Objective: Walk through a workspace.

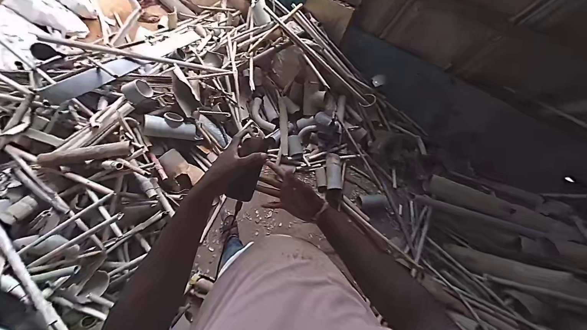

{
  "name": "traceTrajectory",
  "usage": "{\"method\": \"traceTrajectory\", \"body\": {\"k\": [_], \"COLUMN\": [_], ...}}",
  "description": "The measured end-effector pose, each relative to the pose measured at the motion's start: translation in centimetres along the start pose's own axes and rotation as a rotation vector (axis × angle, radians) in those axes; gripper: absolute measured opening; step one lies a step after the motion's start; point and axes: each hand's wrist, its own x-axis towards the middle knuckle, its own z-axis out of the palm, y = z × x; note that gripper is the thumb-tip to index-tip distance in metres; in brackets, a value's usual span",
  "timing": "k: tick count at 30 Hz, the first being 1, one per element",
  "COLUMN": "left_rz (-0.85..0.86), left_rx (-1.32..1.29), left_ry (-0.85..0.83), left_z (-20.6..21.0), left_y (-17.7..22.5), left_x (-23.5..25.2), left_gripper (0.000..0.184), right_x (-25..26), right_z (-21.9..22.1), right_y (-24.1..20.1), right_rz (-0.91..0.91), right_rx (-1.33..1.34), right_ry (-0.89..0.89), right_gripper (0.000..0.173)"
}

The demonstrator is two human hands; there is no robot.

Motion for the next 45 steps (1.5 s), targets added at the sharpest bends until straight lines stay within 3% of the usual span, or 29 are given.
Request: {"method": "traceTrajectory", "body": {"k": [3,6,10,12,15,18,19,21,25,29,34,38,42,45], "left_rz": [0.068,0.243,0.535,0.431,-0.04,-0.167,-0.178,-0.255,0.006,0.246,0.215,-0.088,-0.17,-0.133], "left_rx": [0.157,0.365,0.458,0.442,0.568,0.68,0.679,0.658,0.52,0.74,0.669,0.238,0.015,-0.073], "left_ry": [-0.12,-0.238,-0.149,-0.3,-0.546,-0.539,-0.539,-0.514,-0.324,-0.208,-0.163,-0.087,-0.083,-0.33], "left_z": [4.5,6.5,6.3,4.8,3.0,-0.5,-1.8,-2.9,-5.7,-4.1,0.4,6.8,14.1,17.6], "left_y": [0.4,-1.9,-6.5,-9.8,-14.4,-18.1,-17.9,-13.9,-10.4,-7.5,-8.5,-7.6,-4.1,-3.4], "left_x": [-0.1,-0.6,-1.7,-3.1,-5.4,-8.1,-8.3,-7.9,-3.2,0.4,3.7,8.0,9.8,8.1], "left_gripper": [0.076,0.086,0.084,0.077,0.043,0.028,0.028,0.025,0.024,0.035,0.035,0.026,0.023,0.031], "right_x": [0.0,-1.5,-3.4,-3.6,-4.4,-5.9,-6.6,-8.6,-11.9,-14.1,-16.9,-17.2,-14.9,-12.6], "right_z": [2.0,0.4,-2.3,-2.7,-4.5,-6.8,-7.6,-8.9,-9.0,-8.6,-10.1,-10.6,-9.3,-6.8], "right_y": [0.8,2.0,3.2,3.0,1.1,0.3,0.2,0.7,2.6,3.3,3.8,4.1,3.9,3.3], "right_rz": [-0.278,-0.315,-0.425,-0.54,-0.707,-0.817,-0.828,-0.845,-0.829,-0.886,-1.046,-1.027,-0.746,-0.513], "right_rx": [0.376,0.616,0.724,0.777,0.814,0.884,0.878,0.816,0.731,0.706,0.685,0.643,0.487,0.373], "right_ry": [0.06,0.324,0.418,0.546,0.796,0.955,1.0,1.03,0.916,0.819,0.718,0.604,0.675,0.789], "right_gripper": [0.043,0.031,0.038,0.039,0.039,0.031,0.031,0.032,0.04,0.048,0.048,0.047,0.043,0.034]}}
